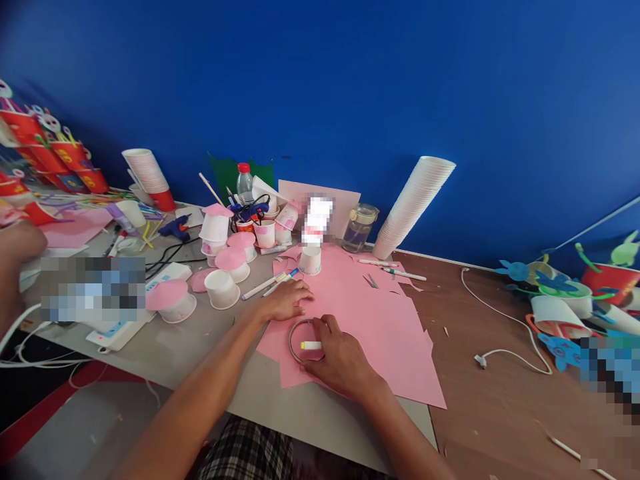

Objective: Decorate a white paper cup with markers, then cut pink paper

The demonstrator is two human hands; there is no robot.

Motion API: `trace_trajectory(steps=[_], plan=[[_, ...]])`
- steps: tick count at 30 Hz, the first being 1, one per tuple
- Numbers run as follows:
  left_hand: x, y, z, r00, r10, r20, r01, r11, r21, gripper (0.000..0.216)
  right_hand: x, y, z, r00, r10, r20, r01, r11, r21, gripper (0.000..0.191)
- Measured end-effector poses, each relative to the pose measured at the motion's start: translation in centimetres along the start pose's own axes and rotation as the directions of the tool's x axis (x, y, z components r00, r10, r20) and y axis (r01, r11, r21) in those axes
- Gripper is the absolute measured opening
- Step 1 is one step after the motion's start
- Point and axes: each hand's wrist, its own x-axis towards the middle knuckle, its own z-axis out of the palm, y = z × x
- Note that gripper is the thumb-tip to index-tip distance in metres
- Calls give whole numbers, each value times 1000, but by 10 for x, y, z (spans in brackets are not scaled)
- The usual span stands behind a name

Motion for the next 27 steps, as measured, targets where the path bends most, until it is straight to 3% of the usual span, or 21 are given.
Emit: trace_trajectory(steps=[27], plan=[[-2,2,-2,1000,-10,15,10,1000,-9,40,-1,0,0,1000,-22,-8,22,1000,19,53]])
